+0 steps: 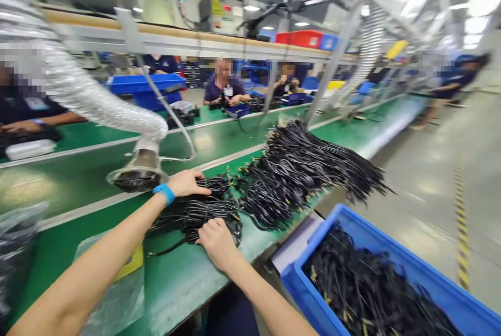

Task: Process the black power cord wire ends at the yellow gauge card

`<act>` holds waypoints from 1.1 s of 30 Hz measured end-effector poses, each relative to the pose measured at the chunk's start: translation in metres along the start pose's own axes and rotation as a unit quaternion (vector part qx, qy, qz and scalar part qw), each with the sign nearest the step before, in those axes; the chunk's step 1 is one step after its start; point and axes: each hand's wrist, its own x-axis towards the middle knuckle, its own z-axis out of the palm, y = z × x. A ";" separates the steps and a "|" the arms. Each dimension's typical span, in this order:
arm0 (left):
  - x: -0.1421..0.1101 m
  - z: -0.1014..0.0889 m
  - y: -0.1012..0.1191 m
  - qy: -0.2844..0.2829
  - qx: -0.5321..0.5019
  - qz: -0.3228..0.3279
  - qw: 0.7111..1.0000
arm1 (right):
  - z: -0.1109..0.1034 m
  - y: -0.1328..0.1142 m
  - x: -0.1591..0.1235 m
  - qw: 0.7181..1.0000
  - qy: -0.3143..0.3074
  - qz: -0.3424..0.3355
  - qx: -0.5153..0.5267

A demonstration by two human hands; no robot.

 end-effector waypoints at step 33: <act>-0.063 -0.016 0.021 0.308 -0.173 0.035 0.935 | -0.033 0.088 0.091 0.998 0.004 0.050 -0.036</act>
